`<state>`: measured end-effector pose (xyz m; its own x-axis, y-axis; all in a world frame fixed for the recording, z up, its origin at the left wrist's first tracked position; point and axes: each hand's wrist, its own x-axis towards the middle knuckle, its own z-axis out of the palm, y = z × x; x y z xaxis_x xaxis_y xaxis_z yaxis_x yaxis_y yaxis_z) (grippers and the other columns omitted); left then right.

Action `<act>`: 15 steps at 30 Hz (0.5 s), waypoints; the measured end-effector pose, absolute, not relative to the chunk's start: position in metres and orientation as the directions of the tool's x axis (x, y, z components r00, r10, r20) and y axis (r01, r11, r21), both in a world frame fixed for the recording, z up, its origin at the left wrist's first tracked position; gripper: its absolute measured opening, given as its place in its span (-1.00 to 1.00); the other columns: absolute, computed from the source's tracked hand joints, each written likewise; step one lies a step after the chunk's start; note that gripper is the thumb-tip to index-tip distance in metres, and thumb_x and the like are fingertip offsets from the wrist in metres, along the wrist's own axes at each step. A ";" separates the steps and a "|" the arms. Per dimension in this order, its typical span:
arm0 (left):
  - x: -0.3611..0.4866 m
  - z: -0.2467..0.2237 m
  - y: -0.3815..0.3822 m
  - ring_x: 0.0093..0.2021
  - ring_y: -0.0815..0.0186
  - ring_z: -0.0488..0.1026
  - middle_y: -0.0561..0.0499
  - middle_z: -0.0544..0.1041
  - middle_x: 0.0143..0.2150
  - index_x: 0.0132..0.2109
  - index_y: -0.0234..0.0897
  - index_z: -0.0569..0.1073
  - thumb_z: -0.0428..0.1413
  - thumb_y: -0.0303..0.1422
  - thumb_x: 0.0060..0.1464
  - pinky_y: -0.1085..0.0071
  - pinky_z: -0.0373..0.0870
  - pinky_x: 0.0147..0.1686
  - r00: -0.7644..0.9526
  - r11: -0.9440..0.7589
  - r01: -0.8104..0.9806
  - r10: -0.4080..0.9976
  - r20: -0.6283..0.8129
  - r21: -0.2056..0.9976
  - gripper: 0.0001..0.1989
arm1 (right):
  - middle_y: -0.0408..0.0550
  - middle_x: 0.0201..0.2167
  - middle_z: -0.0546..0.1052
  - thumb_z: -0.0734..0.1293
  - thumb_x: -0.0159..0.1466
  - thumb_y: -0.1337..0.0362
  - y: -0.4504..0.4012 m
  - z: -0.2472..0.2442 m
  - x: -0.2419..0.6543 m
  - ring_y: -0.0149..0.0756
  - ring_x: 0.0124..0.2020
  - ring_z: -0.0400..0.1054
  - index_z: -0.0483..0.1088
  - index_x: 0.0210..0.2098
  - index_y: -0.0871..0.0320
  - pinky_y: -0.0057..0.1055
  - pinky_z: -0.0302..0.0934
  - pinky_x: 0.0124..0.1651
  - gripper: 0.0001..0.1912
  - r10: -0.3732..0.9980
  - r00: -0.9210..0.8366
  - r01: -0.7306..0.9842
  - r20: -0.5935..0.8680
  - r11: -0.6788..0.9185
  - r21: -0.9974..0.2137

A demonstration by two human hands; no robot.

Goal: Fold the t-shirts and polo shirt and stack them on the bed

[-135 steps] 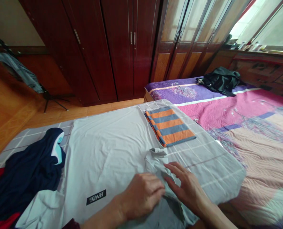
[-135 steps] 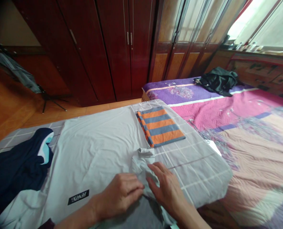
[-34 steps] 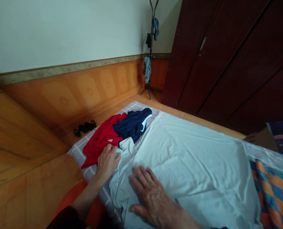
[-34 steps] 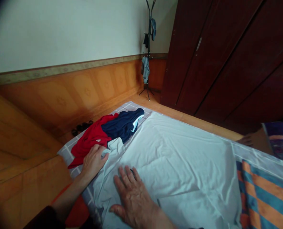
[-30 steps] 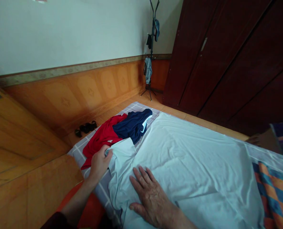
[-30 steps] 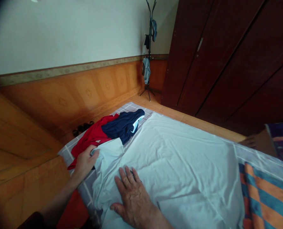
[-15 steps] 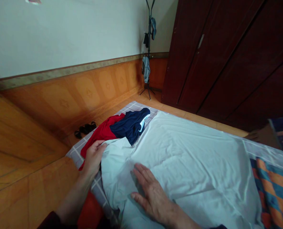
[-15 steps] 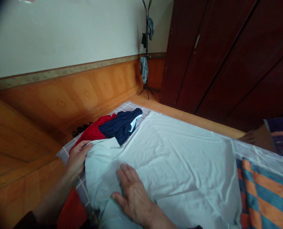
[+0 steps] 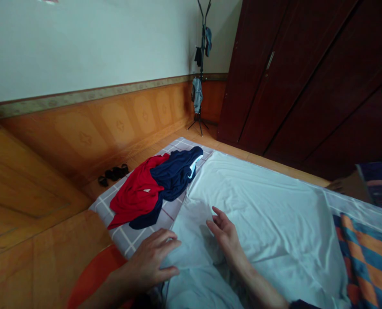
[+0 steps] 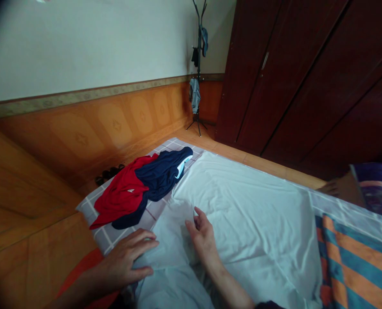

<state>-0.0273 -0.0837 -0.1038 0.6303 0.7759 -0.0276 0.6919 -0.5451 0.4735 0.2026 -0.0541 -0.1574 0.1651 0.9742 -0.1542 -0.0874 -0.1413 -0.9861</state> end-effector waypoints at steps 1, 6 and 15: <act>-0.034 -0.106 -0.087 -0.01 0.13 0.37 -0.08 0.43 -0.01 0.03 -0.24 0.40 0.23 -0.39 -0.08 0.25 0.34 -0.01 0.616 -0.539 0.719 0.786 -0.044 0.438 -0.54 | -0.08 -0.39 0.47 0.35 0.00 0.03 -0.053 -0.157 0.203 -0.30 -0.42 0.39 0.26 0.05 0.24 -0.38 0.27 -0.41 -0.32 0.974 0.165 -0.066 -0.155 -0.146 -0.987; -0.048 -0.111 -0.099 -0.05 0.16 0.36 -0.06 0.41 -0.06 0.01 -0.21 0.38 0.18 -0.44 -0.04 0.28 0.36 -0.07 0.607 -0.538 0.753 0.791 -0.083 0.380 -0.59 | -0.19 -0.53 0.40 0.30 -0.07 0.25 -0.041 -0.151 0.205 -0.40 -0.58 0.25 0.31 0.05 0.29 -0.46 0.12 -0.52 -0.34 0.985 0.109 0.187 -0.130 -0.149 -0.971; -0.061 -0.129 -0.104 -0.16 0.28 0.38 0.01 0.43 -0.16 -0.10 -0.16 0.35 0.01 -0.61 -0.03 0.43 0.34 -0.13 0.657 -0.598 0.719 0.751 -0.066 0.354 -0.65 | -0.16 -0.56 0.45 0.17 -0.01 0.43 -0.033 -0.151 0.221 -0.38 -0.57 0.29 0.38 0.01 0.27 -0.48 0.15 -0.49 -0.44 0.999 0.041 0.609 0.015 -0.014 -0.793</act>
<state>-0.0614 -0.1044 -0.1292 0.6570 0.7510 -0.0664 0.7193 -0.5979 0.3537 0.2211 -0.0334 -0.1507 0.0415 0.9990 0.0146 0.6095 -0.0137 -0.7927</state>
